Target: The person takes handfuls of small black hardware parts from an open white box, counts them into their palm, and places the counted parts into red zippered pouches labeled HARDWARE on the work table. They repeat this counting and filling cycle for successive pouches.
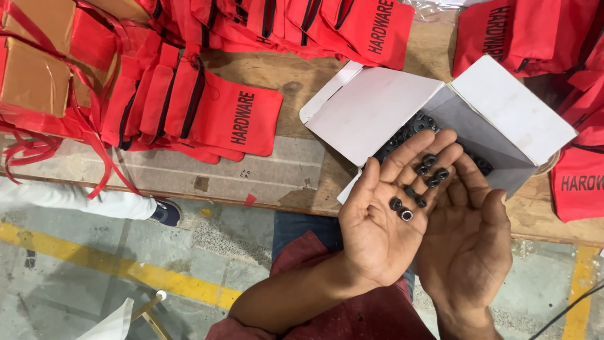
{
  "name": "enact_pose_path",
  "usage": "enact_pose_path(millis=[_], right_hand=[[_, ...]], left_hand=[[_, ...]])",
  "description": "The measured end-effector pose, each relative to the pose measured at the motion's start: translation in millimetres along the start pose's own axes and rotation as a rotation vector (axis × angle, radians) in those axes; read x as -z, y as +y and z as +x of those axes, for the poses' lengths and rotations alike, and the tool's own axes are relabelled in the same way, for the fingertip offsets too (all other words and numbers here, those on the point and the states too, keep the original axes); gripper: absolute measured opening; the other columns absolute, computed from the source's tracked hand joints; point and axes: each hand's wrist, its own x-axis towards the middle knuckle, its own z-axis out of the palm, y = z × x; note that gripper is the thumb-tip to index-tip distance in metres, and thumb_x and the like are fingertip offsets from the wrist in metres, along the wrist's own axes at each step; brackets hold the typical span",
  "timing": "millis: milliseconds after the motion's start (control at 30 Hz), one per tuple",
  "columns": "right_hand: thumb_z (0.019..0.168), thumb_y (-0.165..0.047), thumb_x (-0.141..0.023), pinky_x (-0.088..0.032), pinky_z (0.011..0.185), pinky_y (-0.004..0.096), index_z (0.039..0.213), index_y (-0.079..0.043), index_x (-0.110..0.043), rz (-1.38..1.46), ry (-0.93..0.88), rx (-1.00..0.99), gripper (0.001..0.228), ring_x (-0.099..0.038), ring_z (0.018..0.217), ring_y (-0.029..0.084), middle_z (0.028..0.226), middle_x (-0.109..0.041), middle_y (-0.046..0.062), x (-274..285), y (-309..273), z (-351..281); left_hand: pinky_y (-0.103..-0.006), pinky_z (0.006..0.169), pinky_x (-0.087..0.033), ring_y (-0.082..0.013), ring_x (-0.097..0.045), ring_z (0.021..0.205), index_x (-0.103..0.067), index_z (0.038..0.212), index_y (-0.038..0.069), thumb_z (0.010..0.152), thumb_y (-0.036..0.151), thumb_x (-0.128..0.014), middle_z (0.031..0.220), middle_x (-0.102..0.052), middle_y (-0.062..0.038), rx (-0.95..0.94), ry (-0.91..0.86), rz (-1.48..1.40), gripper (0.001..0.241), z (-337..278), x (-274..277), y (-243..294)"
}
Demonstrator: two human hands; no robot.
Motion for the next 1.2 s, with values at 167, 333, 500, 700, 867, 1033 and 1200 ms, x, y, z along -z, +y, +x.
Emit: enact_pose_path(millis=[167, 333, 500, 700, 867, 1033, 1200], right_hand=[[0.113, -0.045, -0.033, -0.027, 0.134, 0.045, 0.150, 0.000, -0.044, -0.009, -0.001, -0.013, 0.059, -0.039, 0.154, 0.028, 0.157, -0.046, 0.016, -2.0, 0.2, 0.9], [0.114, -0.043, -0.033, -0.027, 0.135, 0.045, 0.150, 0.000, -0.045, 0.011, 0.008, -0.022, 0.057, -0.039, 0.155, 0.027, 0.157, -0.047, 0.015, -3.0, 1.3, 0.3], [0.114, -0.043, -0.033, -0.026, 0.135, 0.045, 0.150, 0.000, -0.044, 0.019, 0.006, -0.026, 0.057, -0.039, 0.154, 0.026, 0.158, -0.047, 0.015, -5.1, 1.7, 0.9], [0.113, -0.042, -0.034, -0.026, 0.134, 0.045, 0.150, 0.000, -0.045, 0.028, 0.014, -0.033, 0.057, -0.039, 0.154, 0.026, 0.157, -0.047, 0.014, -5.6, 2.4, 1.3], [0.114, -0.042, -0.035, -0.026, 0.135, 0.045, 0.151, 0.000, -0.045, 0.028, 0.008, -0.032, 0.057, -0.039, 0.154, 0.026, 0.157, -0.047, 0.014, -4.5, 3.2, 1.4], [0.112, -0.043, -0.036, -0.026, 0.133, 0.044, 0.150, 0.000, -0.045, 0.007, 0.031, -0.047, 0.058, -0.040, 0.152, 0.025, 0.155, -0.048, 0.013, -5.9, 2.4, 1.2], [0.112, -0.044, -0.036, -0.027, 0.133, 0.045, 0.150, -0.001, -0.044, -0.011, 0.032, -0.051, 0.059, -0.040, 0.151, 0.025, 0.153, -0.048, 0.013, -7.1, 1.0, 0.4]], left_hand=[[-0.0401, 0.137, -0.020, -0.0278, -0.034, 0.158, -0.042, 0.157, 0.001, 0.117, 0.046, -0.029, 0.166, -0.040, -0.017, -0.005, 0.003, -0.012, 0.062, 0.0, 2.6, -0.1], [-0.0403, 0.137, -0.020, -0.0281, -0.034, 0.158, -0.042, 0.157, 0.000, 0.117, 0.044, -0.029, 0.165, -0.040, -0.018, -0.004, 0.010, -0.030, 0.061, 0.3, 2.7, 1.3], [-0.0405, 0.137, -0.019, -0.0284, -0.033, 0.159, -0.042, 0.157, 0.000, 0.117, 0.044, -0.029, 0.166, -0.039, -0.018, -0.015, 0.002, -0.022, 0.061, 0.0, 3.0, 3.0], [-0.0406, 0.138, -0.019, -0.0287, -0.033, 0.160, -0.043, 0.156, 0.000, 0.117, 0.044, -0.028, 0.166, -0.039, -0.018, -0.017, 0.000, -0.028, 0.060, 0.3, 4.0, 3.5], [-0.0409, 0.137, -0.020, -0.0291, -0.033, 0.159, -0.043, 0.156, -0.001, 0.117, 0.044, -0.028, 0.166, -0.039, -0.019, -0.018, 0.006, -0.033, 0.061, 0.5, 4.8, 3.1], [-0.0407, 0.137, -0.020, -0.0289, -0.032, 0.159, -0.043, 0.155, -0.001, 0.117, 0.044, -0.029, 0.166, -0.039, -0.019, -0.018, 0.013, -0.038, 0.060, 0.5, 4.7, 2.9], [-0.0410, 0.137, -0.019, -0.0295, -0.031, 0.160, -0.043, 0.155, -0.001, 0.117, 0.044, -0.028, 0.166, -0.038, -0.019, -0.014, 0.015, -0.041, 0.061, 0.8, 4.3, 2.6]])
